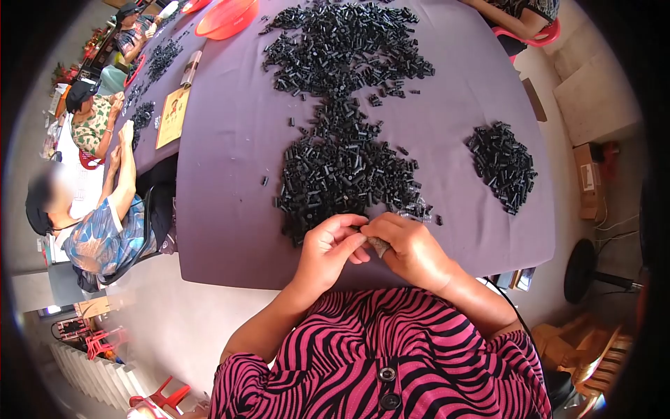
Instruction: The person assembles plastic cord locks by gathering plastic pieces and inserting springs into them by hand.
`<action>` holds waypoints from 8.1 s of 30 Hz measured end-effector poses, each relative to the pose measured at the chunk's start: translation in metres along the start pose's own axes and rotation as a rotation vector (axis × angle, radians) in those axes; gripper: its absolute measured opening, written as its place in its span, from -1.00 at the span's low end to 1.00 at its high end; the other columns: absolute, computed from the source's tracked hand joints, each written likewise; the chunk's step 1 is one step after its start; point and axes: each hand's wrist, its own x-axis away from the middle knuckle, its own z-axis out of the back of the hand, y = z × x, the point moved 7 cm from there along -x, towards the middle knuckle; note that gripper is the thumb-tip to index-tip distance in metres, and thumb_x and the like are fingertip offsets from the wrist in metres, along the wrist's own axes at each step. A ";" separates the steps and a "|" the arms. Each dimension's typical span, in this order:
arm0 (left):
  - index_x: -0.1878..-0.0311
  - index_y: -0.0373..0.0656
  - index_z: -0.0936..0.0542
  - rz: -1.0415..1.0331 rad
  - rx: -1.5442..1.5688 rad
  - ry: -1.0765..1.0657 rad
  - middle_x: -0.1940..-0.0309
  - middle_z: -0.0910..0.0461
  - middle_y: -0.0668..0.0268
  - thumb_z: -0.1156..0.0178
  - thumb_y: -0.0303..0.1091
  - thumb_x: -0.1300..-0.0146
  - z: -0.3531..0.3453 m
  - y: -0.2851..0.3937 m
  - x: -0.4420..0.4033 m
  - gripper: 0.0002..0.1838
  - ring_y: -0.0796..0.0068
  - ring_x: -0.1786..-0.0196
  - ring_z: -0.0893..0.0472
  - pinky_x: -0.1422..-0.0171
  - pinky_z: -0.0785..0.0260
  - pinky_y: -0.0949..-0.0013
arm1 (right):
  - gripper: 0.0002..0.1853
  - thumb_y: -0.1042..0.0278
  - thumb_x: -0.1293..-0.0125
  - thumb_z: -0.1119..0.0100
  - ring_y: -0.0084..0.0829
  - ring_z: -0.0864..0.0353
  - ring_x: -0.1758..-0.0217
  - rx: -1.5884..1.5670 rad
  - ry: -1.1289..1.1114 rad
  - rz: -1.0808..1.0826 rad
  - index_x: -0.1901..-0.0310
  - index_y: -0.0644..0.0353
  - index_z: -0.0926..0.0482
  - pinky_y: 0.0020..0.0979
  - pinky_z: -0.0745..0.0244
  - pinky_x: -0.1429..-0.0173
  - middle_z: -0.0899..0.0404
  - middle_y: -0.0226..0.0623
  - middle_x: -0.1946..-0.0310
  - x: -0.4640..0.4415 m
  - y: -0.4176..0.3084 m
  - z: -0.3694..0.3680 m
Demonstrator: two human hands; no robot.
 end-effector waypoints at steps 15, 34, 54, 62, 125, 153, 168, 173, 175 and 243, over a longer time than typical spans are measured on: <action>-0.30 -0.39 -0.58 -0.081 0.182 0.082 0.07 -0.77 0.15 -0.25 -0.56 -0.49 0.005 -0.017 -0.011 -0.65 0.47 0.06 -0.77 -0.07 -0.65 0.42 | -0.56 0.54 -0.06 -0.50 0.03 -0.72 0.14 0.129 0.123 0.018 -0.01 0.25 -0.61 -0.10 -0.67 0.11 -0.64 -0.10 0.14 -0.006 0.001 -0.013; -0.53 -0.33 -0.36 0.020 0.141 0.026 0.12 -0.79 0.16 -0.23 -0.45 -0.54 -0.006 0.004 -0.003 -0.43 0.51 0.09 -0.74 -0.09 -0.59 0.44 | -0.56 0.75 -0.09 -0.44 -0.41 -0.59 0.19 -0.264 0.091 -0.061 -0.04 0.28 -0.65 -0.39 -0.55 0.13 -0.63 -0.26 0.07 0.000 0.024 -0.013; -0.58 -0.28 -0.31 0.018 0.282 -0.038 0.03 -0.77 0.17 -0.17 -0.47 -0.56 -0.016 0.011 0.003 -0.41 0.66 0.09 -0.65 -0.03 -0.42 0.56 | -0.65 0.69 -0.11 -0.50 -0.53 -0.48 0.25 -0.335 0.157 -0.024 0.06 0.23 -0.65 -0.44 -0.46 0.14 -0.61 -0.39 0.14 0.000 0.019 -0.007; -0.58 -0.26 -0.31 -0.037 0.141 -0.051 0.02 -0.77 0.17 -0.13 -0.40 -0.60 -0.015 0.018 0.006 -0.44 0.55 -0.01 -0.70 -0.15 -0.50 0.44 | -0.62 0.61 -0.10 -0.55 -0.45 -0.57 0.20 -0.307 0.143 -0.033 0.03 0.21 -0.66 -0.40 -0.53 0.13 -0.64 -0.32 0.13 0.002 0.017 -0.004; -0.12 -0.27 -0.65 -0.193 -0.401 0.055 0.23 -0.70 0.39 -0.25 -0.52 -0.50 0.017 0.010 0.009 -0.81 0.74 0.27 -0.56 0.14 -0.47 0.57 | -0.62 0.68 -0.02 -0.30 -0.03 -0.68 0.01 0.377 0.158 -0.100 0.07 0.19 -0.71 -0.14 -0.63 -0.07 -0.66 -0.19 0.12 0.031 0.031 0.036; 0.06 -0.24 -0.67 -0.582 -0.983 0.041 0.24 -0.67 0.19 -0.41 -0.50 -0.28 -0.010 0.037 0.008 -0.81 0.20 0.28 -0.69 0.17 -0.57 0.27 | -0.63 0.64 -0.02 -0.34 -0.05 -0.67 0.02 0.338 0.054 -0.094 0.07 0.19 -0.69 -0.14 -0.63 -0.05 -0.63 -0.20 0.12 0.041 0.026 0.024; 0.09 -0.22 -0.63 -0.685 -1.019 0.006 0.05 -0.65 0.22 -0.37 -0.55 -0.25 -0.021 0.055 -0.013 -0.81 0.17 0.05 -0.66 0.00 -0.53 0.28 | -0.66 0.56 0.00 -0.37 -0.16 -0.67 0.06 0.340 0.114 0.085 0.11 0.16 -0.70 -0.22 -0.64 0.03 -0.63 -0.26 0.15 0.037 0.011 0.017; -0.12 -0.29 -0.61 -0.151 -0.371 -0.015 0.07 -0.75 0.22 -0.17 -0.50 -0.55 0.004 0.030 -0.001 -0.83 0.61 0.15 -0.64 -0.04 -0.54 0.46 | -0.89 0.41 -0.10 -0.24 -0.24 -0.59 0.16 0.525 -0.009 0.159 0.31 0.15 -0.59 -0.24 -0.61 0.14 -0.48 -0.30 0.26 0.016 0.009 -0.012; -0.16 -0.29 -0.60 -0.132 -0.238 -0.025 0.07 -0.75 0.21 -0.13 -0.50 -0.58 0.008 0.026 0.002 -0.80 0.61 0.14 -0.64 -0.05 -0.55 0.45 | -0.91 0.41 -0.10 -0.23 -0.25 -0.59 0.17 0.562 -0.036 0.172 0.34 0.14 -0.56 -0.25 -0.62 0.14 -0.47 -0.29 0.28 0.013 0.010 -0.016; -0.15 -0.32 -0.60 0.133 0.071 -0.024 0.07 -0.76 0.13 -0.24 -0.52 -0.49 0.003 -0.020 0.015 -0.77 0.50 0.15 -0.73 -0.02 -0.64 0.40 | -0.83 0.50 -0.16 -0.37 -0.05 -0.63 0.16 0.231 -0.044 0.009 0.25 0.20 -0.56 -0.09 -0.59 0.11 -0.53 -0.20 0.28 -0.004 -0.007 0.013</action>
